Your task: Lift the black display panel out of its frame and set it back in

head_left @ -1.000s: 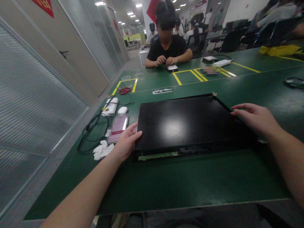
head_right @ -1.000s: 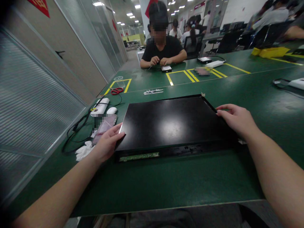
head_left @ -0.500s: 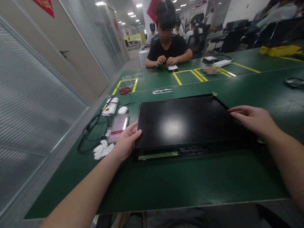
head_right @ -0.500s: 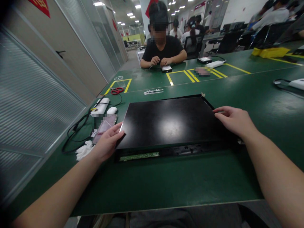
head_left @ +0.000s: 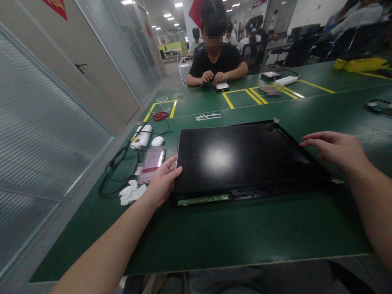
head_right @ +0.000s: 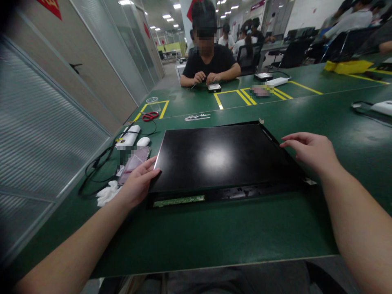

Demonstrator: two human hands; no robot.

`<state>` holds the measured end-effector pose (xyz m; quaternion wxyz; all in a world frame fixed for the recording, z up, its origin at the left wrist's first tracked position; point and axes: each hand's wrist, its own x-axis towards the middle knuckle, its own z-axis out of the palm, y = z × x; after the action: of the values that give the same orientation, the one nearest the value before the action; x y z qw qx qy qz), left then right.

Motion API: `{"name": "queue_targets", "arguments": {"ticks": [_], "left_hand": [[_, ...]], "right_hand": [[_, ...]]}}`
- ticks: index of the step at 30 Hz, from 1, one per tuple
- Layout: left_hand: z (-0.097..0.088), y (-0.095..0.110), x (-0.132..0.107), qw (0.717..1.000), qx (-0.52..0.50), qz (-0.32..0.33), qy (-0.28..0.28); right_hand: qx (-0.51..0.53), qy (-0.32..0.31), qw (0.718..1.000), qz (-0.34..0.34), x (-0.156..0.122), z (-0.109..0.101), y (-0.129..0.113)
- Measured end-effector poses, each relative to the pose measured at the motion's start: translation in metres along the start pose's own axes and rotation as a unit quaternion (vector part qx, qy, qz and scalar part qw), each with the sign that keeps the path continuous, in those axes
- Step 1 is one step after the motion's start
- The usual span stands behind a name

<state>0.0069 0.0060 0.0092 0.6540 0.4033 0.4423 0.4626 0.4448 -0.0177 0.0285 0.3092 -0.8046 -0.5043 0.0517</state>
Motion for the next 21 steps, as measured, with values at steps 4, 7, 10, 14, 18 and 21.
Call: {"name": "queue_targets", "arguments": {"ticks": [4,7,10,14,18,21], "left_hand": [[-0.001,-0.002,0.001,1.0,-0.004,0.003,0.002],[-0.002,-0.002,0.001,1.0,-0.006,0.004,-0.001],[-0.001,-0.002,0.0,1.0,-0.005,0.006,-0.002],[0.0,-0.003,0.0,1.0,0.002,0.007,-0.005],[-0.002,-0.003,0.001,1.0,0.01,0.011,-0.007],[-0.004,-0.004,0.001,1.0,0.018,0.009,-0.018]], "right_hand": [[-0.008,-0.032,0.999,0.009,0.013,0.006,0.016],[-0.052,-0.069,0.996,-0.007,0.018,0.009,0.02],[-0.078,-0.095,0.992,-0.011,0.02,0.011,0.02],[-0.091,-0.113,0.989,-0.011,0.019,0.012,0.021],[-0.092,-0.12,0.988,-0.014,0.018,0.012,0.023],[-0.094,-0.123,0.988,-0.018,0.019,0.013,0.024]]}}
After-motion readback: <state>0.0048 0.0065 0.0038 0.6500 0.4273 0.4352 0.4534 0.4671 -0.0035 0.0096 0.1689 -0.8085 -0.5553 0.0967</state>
